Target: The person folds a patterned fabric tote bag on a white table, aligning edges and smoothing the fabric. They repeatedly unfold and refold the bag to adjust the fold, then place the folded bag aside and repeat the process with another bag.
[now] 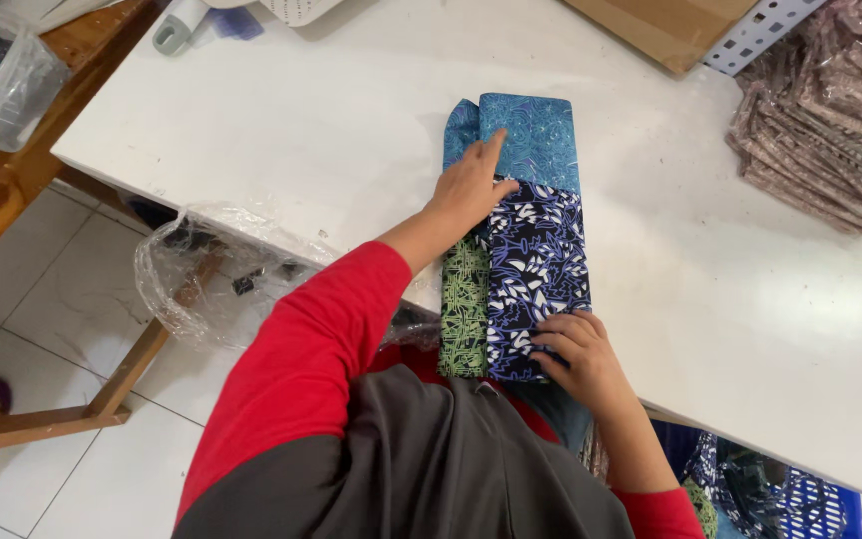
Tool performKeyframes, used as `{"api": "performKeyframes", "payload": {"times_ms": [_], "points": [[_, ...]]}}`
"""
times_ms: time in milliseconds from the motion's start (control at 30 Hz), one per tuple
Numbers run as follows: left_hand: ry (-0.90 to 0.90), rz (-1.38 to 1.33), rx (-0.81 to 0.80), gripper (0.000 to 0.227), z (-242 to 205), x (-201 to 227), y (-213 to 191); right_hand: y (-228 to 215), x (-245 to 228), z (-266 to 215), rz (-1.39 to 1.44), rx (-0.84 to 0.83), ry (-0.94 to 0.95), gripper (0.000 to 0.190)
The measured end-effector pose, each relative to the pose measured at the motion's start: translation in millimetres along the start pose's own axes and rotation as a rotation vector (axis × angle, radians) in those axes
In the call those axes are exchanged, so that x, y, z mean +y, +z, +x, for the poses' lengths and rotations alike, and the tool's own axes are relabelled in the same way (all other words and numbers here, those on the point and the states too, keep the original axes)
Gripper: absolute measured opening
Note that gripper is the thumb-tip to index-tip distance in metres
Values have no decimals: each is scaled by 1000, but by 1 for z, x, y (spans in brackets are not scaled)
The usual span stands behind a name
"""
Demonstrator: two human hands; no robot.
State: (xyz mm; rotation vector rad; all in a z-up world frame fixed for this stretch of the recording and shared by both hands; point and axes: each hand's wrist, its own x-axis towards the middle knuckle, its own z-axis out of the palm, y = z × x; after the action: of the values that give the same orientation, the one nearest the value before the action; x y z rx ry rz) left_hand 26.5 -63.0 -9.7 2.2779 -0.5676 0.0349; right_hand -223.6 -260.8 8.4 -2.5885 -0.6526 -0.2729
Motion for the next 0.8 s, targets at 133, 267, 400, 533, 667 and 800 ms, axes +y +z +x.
{"api": "performKeyframes", "payload": {"times_ms": [133, 267, 400, 533, 667, 800], "points": [[-101, -172, 194, 72, 36, -21, 27, 2, -4, 2, -27, -3, 38, 12], [29, -156, 255, 46, 58, -42, 43, -5, -6, 10, -38, -61, 45, 10], [19, -24, 153, 41, 41, -39, 21, 6, -11, 13, -19, -233, 2, 44], [716, 87, -130, 67, -17, -6, -36, 20, 4, 26, -84, -399, 33, 69], [1145, 394, -494, 83, -124, 1, -60, 24, 16, 21, -86, -394, -34, 70], [1272, 412, -311, 57, -158, -20, -42, 32, 33, 12, -54, -462, -29, 65]]}}
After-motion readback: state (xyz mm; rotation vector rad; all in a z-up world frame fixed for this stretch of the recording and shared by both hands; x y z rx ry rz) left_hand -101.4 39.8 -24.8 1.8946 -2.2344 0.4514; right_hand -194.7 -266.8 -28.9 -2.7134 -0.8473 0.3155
